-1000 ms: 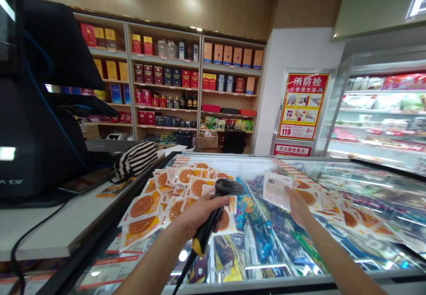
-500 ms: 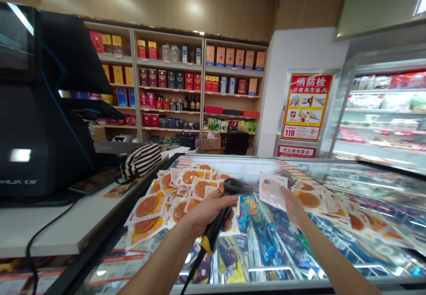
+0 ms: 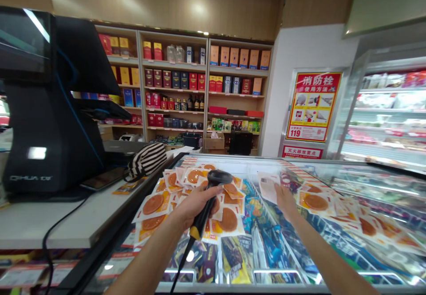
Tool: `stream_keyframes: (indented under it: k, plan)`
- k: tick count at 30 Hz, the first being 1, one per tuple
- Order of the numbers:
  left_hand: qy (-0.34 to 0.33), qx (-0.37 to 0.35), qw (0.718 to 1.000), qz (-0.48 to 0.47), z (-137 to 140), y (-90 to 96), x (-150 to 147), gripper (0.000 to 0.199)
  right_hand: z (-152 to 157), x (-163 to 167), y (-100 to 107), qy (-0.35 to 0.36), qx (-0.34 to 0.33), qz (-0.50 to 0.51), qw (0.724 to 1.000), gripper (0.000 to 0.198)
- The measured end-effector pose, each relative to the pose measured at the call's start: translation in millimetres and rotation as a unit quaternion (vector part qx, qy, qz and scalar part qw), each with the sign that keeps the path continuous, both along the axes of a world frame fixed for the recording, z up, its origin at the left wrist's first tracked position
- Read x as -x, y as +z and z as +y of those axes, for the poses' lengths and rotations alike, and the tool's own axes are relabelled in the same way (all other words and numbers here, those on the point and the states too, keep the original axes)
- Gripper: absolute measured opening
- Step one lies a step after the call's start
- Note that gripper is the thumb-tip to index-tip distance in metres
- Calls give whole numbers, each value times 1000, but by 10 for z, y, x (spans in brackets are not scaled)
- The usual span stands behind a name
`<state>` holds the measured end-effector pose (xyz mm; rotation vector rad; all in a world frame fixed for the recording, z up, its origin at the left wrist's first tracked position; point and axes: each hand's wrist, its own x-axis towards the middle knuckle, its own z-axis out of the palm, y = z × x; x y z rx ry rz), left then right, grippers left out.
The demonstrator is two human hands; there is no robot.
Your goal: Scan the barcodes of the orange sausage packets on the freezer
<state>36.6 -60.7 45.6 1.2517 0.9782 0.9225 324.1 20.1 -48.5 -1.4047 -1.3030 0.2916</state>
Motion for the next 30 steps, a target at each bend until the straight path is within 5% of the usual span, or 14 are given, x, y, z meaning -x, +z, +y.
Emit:
stream_keyframes:
  k: [5,10,18,23,27,30]
  plan:
    - [87,-7,996,8,18,-110,347,31,243,460,10,-9,12,-144,990,49]
    - [122,-4,992,25,-44,-245,715,35,385,947,17,91,7,-163,982,46]
    - [146,43,988,31,-155,-228,918,36,538,1331,4,127,43,-250,959,47]
    - [90,25,996,15,-147,-169,716,36,475,975,2,80,50,-283,954,50]
    - [67,26,997,1,-133,-132,379,35,311,265,-17,-5,92,-307,947,49]
    - [27,31,999,-5,-100,-131,126,34,116,-375,-51,-103,131,-379,910,46]
